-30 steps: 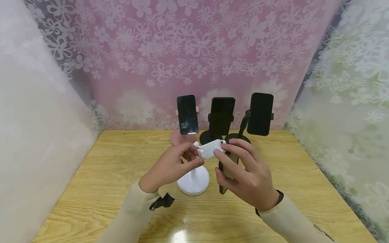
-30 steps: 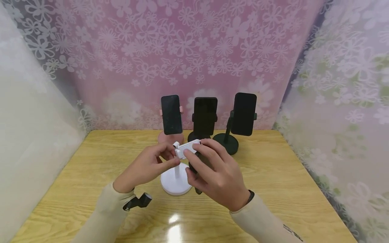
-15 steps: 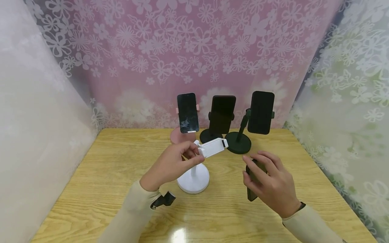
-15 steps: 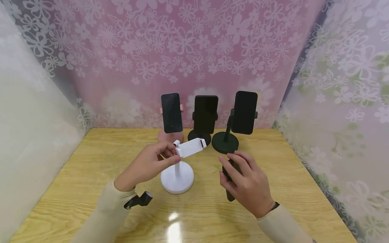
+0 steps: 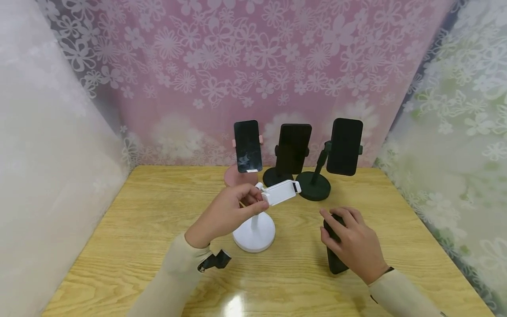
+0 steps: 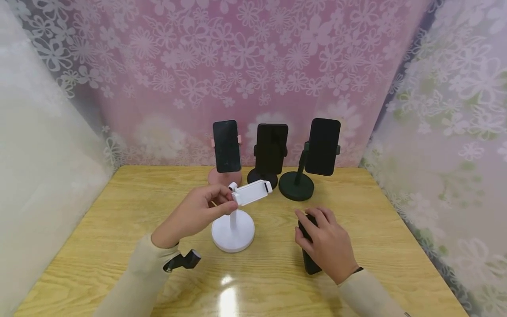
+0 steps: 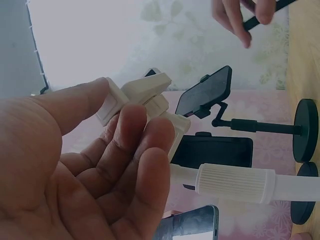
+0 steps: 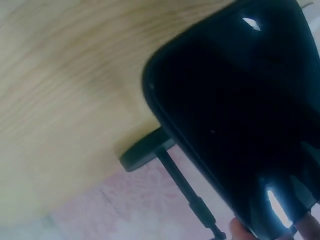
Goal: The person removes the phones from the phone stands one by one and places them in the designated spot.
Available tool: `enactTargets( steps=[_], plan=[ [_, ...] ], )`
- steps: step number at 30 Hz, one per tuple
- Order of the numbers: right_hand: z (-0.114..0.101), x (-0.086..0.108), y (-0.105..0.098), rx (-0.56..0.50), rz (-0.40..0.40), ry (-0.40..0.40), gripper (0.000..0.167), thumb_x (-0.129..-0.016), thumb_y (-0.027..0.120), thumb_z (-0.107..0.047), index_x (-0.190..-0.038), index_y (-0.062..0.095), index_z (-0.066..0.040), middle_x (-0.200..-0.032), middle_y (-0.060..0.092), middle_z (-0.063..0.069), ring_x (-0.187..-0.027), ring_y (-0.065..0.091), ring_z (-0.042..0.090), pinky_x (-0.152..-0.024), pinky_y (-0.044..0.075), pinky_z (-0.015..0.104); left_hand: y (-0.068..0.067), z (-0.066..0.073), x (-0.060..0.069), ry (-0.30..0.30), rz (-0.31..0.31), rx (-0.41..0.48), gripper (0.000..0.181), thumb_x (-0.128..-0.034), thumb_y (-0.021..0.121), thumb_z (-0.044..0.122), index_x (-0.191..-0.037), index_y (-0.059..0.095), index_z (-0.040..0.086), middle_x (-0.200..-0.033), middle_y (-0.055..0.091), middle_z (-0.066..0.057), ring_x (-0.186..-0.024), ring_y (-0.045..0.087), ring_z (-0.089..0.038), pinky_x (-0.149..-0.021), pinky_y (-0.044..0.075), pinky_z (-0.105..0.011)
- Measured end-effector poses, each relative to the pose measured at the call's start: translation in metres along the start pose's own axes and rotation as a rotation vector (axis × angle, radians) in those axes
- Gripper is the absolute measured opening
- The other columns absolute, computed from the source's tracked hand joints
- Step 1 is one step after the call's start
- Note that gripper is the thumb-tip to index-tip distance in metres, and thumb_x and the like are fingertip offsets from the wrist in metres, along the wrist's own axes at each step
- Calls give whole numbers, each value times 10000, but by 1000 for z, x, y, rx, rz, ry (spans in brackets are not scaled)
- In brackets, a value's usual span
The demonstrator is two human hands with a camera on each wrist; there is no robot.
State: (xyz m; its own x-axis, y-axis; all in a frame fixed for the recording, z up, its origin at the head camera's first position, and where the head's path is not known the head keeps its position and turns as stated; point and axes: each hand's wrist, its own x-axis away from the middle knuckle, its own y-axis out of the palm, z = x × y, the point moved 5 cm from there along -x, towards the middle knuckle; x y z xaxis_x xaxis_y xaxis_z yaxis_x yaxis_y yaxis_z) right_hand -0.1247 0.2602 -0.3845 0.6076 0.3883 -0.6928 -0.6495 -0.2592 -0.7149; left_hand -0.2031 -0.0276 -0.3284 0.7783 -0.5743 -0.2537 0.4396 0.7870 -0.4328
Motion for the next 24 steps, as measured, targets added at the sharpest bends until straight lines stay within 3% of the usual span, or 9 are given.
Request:
enactTargets(
  steps=[4, 12, 24],
  plan=[
    [7, 4, 12, 21, -62, 38, 469, -1040, 483, -409, -1266, 738, -87, -1101, 656, 169, -1029, 604, 407, -555, 588, 495, 1, 1, 0, 10, -10, -1, 126, -991, 731, 314, -1037, 713, 197, -914, 725, 41, -836, 658, -159, -772, 558, -350],
    [22, 8, 28, 29, -153, 117, 419, -863, 753, -243, -1251, 738, -87, -1093, 657, 183, -1044, 607, 418, -544, 586, 505, 0, 4, 1, 2, -15, -22, 115, -994, 726, 316, -1046, 707, 215, -904, 718, 75, -839, 658, -143, -766, 555, -335],
    [33, 5, 51, 60, -354, 245, 401, -887, 796, -258, -1231, 746, -58, -1070, 669, 184, -1030, 618, 441, -610, 595, 542, 0, 5, 2, -5, -19, -19, 99, -994, 725, 315, -1031, 700, 228, -883, 708, 86, -832, 655, -129, -759, 555, -338]
  ],
)
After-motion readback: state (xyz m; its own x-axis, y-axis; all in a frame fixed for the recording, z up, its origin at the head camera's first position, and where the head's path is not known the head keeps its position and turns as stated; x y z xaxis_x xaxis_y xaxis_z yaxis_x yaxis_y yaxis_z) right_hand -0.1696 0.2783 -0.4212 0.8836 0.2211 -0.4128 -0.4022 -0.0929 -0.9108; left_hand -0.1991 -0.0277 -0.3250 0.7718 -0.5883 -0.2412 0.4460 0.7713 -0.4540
